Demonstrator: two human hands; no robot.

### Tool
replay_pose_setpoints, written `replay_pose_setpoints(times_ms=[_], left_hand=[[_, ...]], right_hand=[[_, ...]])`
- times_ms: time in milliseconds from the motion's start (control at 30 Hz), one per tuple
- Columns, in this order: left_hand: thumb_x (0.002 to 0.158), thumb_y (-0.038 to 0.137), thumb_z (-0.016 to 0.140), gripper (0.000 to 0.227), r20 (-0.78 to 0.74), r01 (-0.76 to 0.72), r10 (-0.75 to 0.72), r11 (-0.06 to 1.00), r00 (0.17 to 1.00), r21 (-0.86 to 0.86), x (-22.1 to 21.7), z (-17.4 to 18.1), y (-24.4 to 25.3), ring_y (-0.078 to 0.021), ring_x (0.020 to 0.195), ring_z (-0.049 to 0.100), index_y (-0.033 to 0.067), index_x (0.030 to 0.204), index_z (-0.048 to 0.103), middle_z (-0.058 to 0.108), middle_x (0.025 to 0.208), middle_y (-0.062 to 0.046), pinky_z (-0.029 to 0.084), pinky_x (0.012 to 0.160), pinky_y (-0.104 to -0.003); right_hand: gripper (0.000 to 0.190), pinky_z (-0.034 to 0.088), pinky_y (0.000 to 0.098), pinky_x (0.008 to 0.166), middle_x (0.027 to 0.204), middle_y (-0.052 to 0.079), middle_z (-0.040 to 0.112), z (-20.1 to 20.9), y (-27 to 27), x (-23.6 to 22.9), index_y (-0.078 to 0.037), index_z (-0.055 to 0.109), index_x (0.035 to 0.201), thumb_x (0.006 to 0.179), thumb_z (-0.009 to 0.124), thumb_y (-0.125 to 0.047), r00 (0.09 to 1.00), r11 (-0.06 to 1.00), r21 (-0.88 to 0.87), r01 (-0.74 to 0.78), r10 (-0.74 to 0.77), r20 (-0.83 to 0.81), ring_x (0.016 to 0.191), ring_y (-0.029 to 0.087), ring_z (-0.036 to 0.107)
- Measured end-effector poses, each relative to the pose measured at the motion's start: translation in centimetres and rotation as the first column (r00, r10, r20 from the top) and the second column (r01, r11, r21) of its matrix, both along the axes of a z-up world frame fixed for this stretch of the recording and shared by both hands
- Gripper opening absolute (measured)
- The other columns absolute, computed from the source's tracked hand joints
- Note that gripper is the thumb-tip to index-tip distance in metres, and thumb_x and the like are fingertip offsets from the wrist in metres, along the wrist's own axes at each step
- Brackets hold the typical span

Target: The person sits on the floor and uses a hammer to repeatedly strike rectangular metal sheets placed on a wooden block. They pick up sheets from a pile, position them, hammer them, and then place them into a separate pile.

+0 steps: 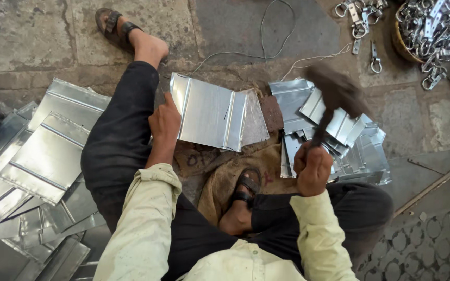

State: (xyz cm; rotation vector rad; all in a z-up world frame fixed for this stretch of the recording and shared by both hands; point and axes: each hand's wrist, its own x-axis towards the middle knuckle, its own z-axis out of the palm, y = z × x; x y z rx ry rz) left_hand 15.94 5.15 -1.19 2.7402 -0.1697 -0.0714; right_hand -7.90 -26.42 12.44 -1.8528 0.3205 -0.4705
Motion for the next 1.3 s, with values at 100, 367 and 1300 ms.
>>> replay_pose_setpoints(times_ms=[100,367,1300], left_hand=[[0.104,0.01,0.047,0.037,-0.049,0.004,-0.005,1.0,0.999,-0.025,0.1,0.9,-0.1,-0.0388,0.067,0.074,-0.0042,0.137,0.048,0.072,0.076,-0.024,0.059,0.054,-0.05],[0.1,0.013,0.051,0.038,0.023,-0.016,0.016,1.0,1.0,0.002,0.2,-0.9,-0.3,-0.0386,0.068,0.074,-0.0011,0.136,0.049,0.073,0.078,-0.023,0.058,0.054,-0.051],[0.102,0.011,0.049,0.042,-0.056,-0.002,-0.001,0.999,0.998,-0.042,0.0,-1.0,-0.2,-0.0395,0.067,0.074,-0.004,0.141,0.046,0.072,0.079,-0.024,0.059,0.051,-0.05]], right_hand=[[0.027,0.036,0.0255,0.049,0.067,0.002,0.053,-5.1,0.9,1.2,-0.008,0.055,0.094,0.111,0.052,-0.029,0.932,0.754,0.628,-0.194,-0.058,0.357,0.058,0.009,0.046],[0.057,0.042,0.0477,0.061,0.072,0.008,0.059,-4.8,0.7,2.2,0.002,0.062,0.087,0.108,0.046,-0.048,0.81,0.987,-0.019,0.159,-0.142,-0.568,0.067,0.024,0.05],[0.049,0.047,0.0291,0.064,0.085,0.012,0.061,-7.1,2.6,-2.2,-0.001,0.058,0.105,0.12,0.045,-0.046,0.905,0.986,-0.034,-0.161,0.161,0.394,0.071,0.02,0.058]])
